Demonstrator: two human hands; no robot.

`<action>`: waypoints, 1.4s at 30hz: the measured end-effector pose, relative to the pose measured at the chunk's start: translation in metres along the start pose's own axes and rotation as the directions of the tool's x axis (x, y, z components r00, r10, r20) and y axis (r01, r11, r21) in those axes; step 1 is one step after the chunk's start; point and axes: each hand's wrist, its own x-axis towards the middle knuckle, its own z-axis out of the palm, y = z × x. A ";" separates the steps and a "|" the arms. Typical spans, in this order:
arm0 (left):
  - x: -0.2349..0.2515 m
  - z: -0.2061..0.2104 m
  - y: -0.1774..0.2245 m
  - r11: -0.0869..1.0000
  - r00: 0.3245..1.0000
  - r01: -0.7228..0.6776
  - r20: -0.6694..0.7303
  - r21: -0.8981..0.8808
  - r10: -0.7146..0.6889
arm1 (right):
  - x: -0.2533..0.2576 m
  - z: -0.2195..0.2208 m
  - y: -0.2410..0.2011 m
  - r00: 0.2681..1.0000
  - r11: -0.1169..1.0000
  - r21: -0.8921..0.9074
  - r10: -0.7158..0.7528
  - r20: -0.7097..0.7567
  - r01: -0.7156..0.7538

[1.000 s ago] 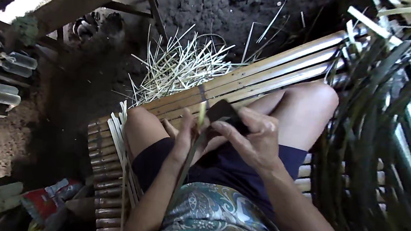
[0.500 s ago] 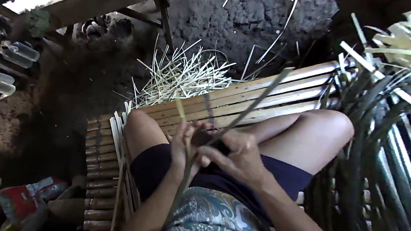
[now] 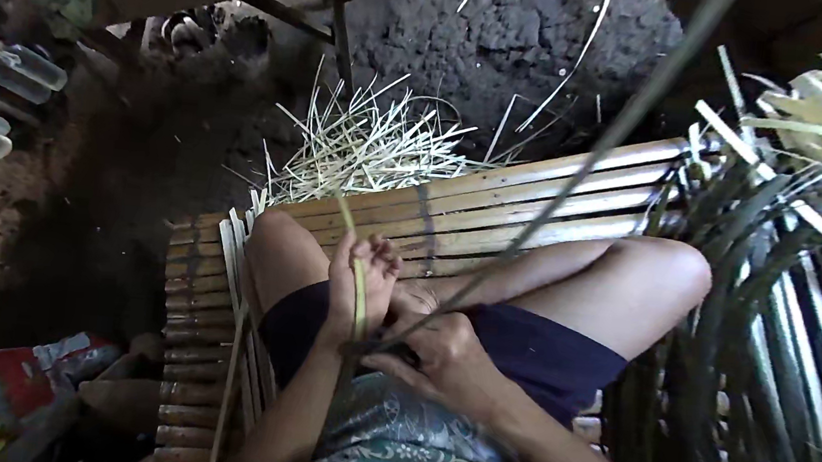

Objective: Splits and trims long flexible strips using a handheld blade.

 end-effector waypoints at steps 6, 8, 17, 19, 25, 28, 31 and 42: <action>-0.017 -0.008 -0.005 0.996 0.894 0.037 0.442 0.082 -0.069 | 0.027 -0.028 0.016 0.988 0.989 -0.109 0.087 -0.131 -0.101; -0.014 -0.009 -0.008 0.999 0.983 -0.032 0.181 -0.039 0.039 | 0.021 -0.018 0.011 0.991 0.993 -0.045 0.104 -0.084 -0.108; -0.017 -0.015 0.002 0.993 0.850 -0.014 0.525 0.119 -0.052 | 0.027 -0.020 0.009 0.996 0.989 -0.139 0.035 -0.082 -0.047; -0.021 -0.013 -0.004 1.000 0.920 -0.008 0.391 -0.009 0.011 | 0.025 -0.020 0.009 0.996 0.988 -0.142 0.054 -0.073 -0.064; -0.022 -0.011 0.015 0.979 0.885 -0.170 0.456 0.115 0.100 | 0.007 -0.001 -0.010 0.995 0.993 -0.071 -0.091 0.037 0.094; -0.015 0.005 0.034 0.962 0.634 -0.183 0.772 0.202 -0.042 | 0.047 -0.045 -0.011 0.979 0.974 -0.112 -0.202 -0.023 0.198; -0.024 0.034 0.028 0.987 0.760 -0.150 0.646 0.060 0.076 | 0.079 -0.079 -0.012 0.967 0.945 -0.213 -0.255 -0.011 0.247; -0.046 0.000 -0.023 0.871 0.997 0.071 0.069 -0.486 -0.043 | 0.001 -0.048 -0.023 0.967 1.000 -0.015 0.015 0.256 -0.011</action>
